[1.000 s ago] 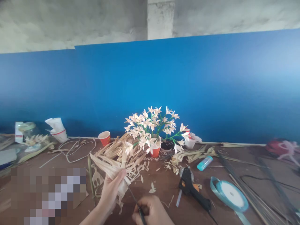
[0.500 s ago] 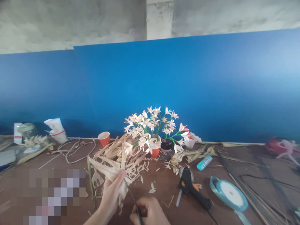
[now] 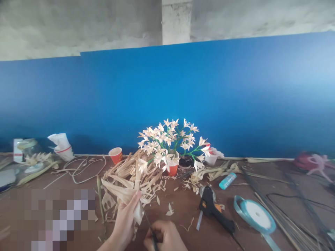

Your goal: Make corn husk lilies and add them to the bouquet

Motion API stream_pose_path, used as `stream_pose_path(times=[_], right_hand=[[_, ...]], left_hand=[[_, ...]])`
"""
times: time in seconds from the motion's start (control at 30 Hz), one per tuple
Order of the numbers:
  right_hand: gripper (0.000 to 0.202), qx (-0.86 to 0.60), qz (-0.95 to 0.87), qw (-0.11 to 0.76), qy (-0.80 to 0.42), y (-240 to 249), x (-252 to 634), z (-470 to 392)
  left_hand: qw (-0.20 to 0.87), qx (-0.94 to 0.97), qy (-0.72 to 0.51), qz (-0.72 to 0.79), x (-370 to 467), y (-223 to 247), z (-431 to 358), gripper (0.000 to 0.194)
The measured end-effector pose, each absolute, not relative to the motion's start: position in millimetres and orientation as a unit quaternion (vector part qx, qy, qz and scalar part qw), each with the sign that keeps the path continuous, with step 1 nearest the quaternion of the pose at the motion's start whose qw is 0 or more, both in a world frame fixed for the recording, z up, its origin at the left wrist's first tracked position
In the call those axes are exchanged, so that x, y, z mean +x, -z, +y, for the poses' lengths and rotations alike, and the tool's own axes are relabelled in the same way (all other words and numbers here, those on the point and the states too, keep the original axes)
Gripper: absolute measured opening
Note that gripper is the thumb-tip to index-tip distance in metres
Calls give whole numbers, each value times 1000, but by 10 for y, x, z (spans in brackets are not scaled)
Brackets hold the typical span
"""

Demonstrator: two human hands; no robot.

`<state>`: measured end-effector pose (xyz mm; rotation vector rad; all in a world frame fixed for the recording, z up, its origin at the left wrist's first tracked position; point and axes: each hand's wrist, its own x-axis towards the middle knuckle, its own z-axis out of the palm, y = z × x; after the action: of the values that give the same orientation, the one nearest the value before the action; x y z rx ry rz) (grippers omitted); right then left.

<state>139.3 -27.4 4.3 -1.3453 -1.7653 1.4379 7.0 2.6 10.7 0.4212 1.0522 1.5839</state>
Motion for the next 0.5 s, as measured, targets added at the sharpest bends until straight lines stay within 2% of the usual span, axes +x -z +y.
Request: stream_pose_path(times=[0.17,0.33,0.4,0.5], right_hand=[[6,-499,-671,224,-501,-137,1378,-252],[5,-496,-655,194,-536,-257,1479,-217],[6,-464,-651,231,-554,-251,1536,-182],[21,-412,-623,364,-556,-165,1560,-129]], left_hand=[[579,175,-665,438,80,-113,20,22],[582,162,-668,433,10,-115,55,26],[584,157,-666,438,-10,-138,62,29],[596,168,-655,434,32,-178,31,30]])
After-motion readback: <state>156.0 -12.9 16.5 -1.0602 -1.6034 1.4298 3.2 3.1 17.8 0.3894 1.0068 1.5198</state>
